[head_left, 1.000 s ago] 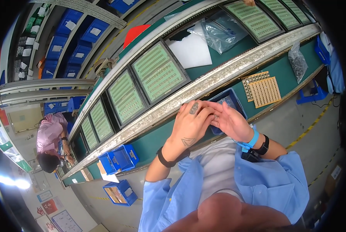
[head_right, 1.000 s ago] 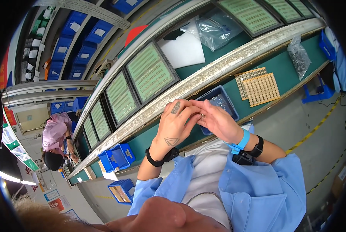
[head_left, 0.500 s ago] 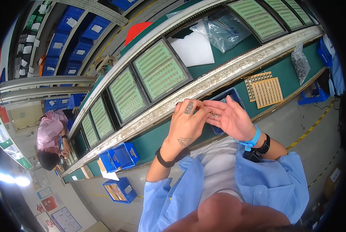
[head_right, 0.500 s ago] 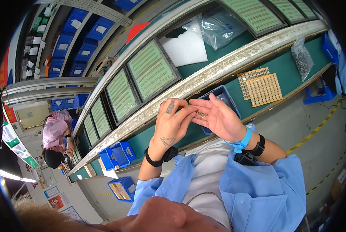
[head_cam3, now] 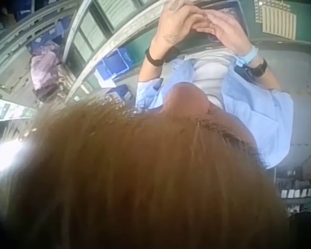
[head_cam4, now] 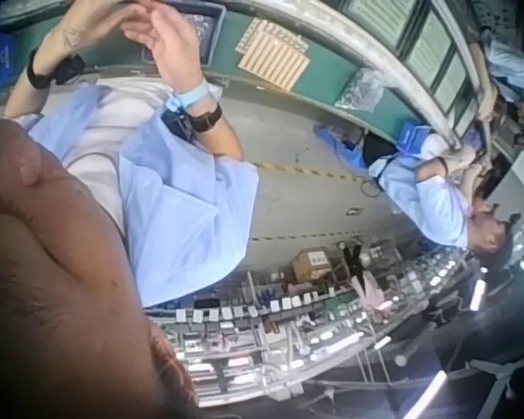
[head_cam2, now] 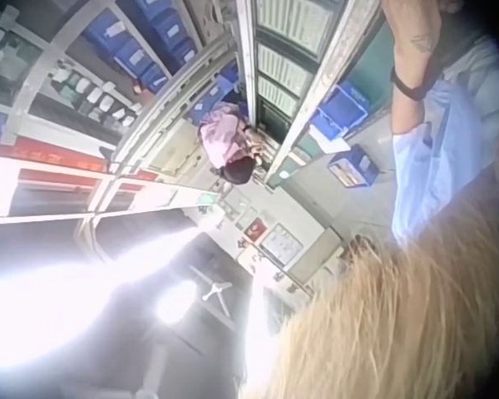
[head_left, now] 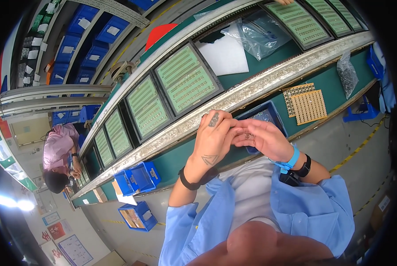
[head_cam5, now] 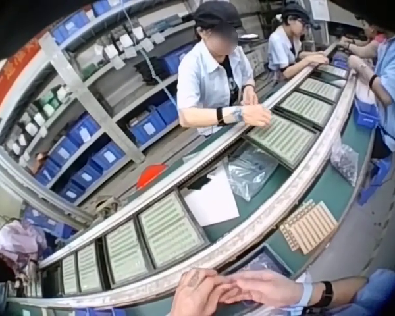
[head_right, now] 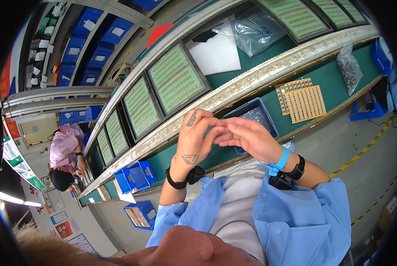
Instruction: The person picks up small metal components from a blue bin and places them into the slots of a green tray on the assembly line. This process is repeated as the person continues to fill the slots with more components from the bin.
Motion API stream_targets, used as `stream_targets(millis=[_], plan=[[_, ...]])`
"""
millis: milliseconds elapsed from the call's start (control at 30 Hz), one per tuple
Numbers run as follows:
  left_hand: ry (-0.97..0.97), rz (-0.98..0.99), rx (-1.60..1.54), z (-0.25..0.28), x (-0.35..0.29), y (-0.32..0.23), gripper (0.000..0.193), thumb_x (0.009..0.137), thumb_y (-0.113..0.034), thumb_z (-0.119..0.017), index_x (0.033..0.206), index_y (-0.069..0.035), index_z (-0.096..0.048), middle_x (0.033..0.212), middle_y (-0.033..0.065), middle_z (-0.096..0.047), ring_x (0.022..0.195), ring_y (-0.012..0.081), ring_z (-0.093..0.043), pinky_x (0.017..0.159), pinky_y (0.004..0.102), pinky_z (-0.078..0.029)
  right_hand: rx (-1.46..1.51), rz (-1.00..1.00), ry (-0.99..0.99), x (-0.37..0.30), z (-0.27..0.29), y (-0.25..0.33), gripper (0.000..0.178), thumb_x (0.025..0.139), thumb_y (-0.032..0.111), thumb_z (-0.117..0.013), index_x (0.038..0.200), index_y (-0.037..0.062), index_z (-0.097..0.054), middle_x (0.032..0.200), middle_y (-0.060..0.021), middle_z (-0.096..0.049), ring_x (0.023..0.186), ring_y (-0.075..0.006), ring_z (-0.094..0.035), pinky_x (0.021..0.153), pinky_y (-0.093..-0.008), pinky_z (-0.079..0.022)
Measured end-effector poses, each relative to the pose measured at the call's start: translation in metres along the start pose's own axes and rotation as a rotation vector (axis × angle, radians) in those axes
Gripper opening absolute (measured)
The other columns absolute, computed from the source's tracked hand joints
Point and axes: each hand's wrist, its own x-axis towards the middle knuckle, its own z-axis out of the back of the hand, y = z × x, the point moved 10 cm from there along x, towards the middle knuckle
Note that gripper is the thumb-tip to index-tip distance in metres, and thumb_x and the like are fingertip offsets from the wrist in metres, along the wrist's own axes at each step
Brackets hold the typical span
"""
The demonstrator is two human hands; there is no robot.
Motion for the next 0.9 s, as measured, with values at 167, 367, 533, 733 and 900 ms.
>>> stream_targets(millis=[167, 367, 533, 733, 900], plan=[[0.0, -0.014, 0.021, 0.008, -0.003, -0.002, 0.015, 0.08, -0.01, -0.078, 0.094, -0.008, -0.072, 0.094, 0.0055, -0.062, 0.091, 0.0276, -0.06, 0.08, 0.0397, -0.045, -0.157, -0.036, -0.087, 0.002, 0.009, -0.006, 0.018, 0.107, 0.018, -0.055, 0.114, 0.0024, -0.06, 0.098, -0.0088, -0.068, 0.085, -0.0168, -0.067, 0.076, -0.0305, -0.055], [0.048, -0.029, -0.022, 0.01, -0.003, -0.011, 0.017, 0.078, -0.007, -0.08, 0.094, -0.008, -0.071, 0.094, 0.0068, -0.062, 0.091, 0.0281, -0.06, 0.081, 0.0393, -0.046, -0.184, -0.044, -0.128, 0.001, 0.01, -0.003, 0.01, 0.105, 0.014, -0.06, 0.099, 0.0065, -0.058, 0.077, -0.0006, -0.06, 0.064, -0.0084, -0.054, 0.057, -0.0236, -0.044], [0.073, -0.045, 0.046, 0.013, -0.003, -0.011, 0.019, 0.078, -0.006, -0.08, 0.094, -0.008, -0.071, 0.095, 0.0067, -0.063, 0.091, 0.0284, -0.06, 0.081, 0.0393, -0.046, -0.221, -0.05, -0.158, 0.003, 0.011, -0.005, 0.01, 0.105, 0.012, -0.059, 0.097, 0.0066, -0.057, 0.073, 0.0034, -0.051, 0.06, -0.0036, -0.041, 0.053, -0.0209, -0.032], [-0.014, -0.045, 0.191, 0.038, 0.001, 0.022, 0.014, 0.079, -0.005, -0.076, 0.09, -0.008, -0.069, 0.093, 0.0079, -0.063, 0.092, 0.0299, -0.061, 0.081, 0.0422, -0.047, -0.244, -0.04, -0.199, 0.004, 0.008, 0.0, 0.007, 0.105, 0.01, -0.058, 0.102, 0.0049, -0.061, 0.073, 0.0048, -0.047, 0.062, -0.0032, -0.038, 0.054, -0.0211, -0.027], [-0.131, 0.151, 0.488, 0.103, 0.011, 0.131, 0.007, 0.085, -0.01, -0.073, 0.084, -0.004, -0.069, 0.087, 0.0123, -0.064, 0.089, 0.0334, -0.061, 0.078, 0.0434, -0.049, -0.242, -0.018, -0.18, 0.0, 0.011, 0.003, 0.008, 0.104, 0.01, -0.057, 0.105, 0.0039, -0.062, 0.073, 0.0046, -0.046, 0.062, -0.0037, -0.037, 0.055, -0.0214, -0.028]])
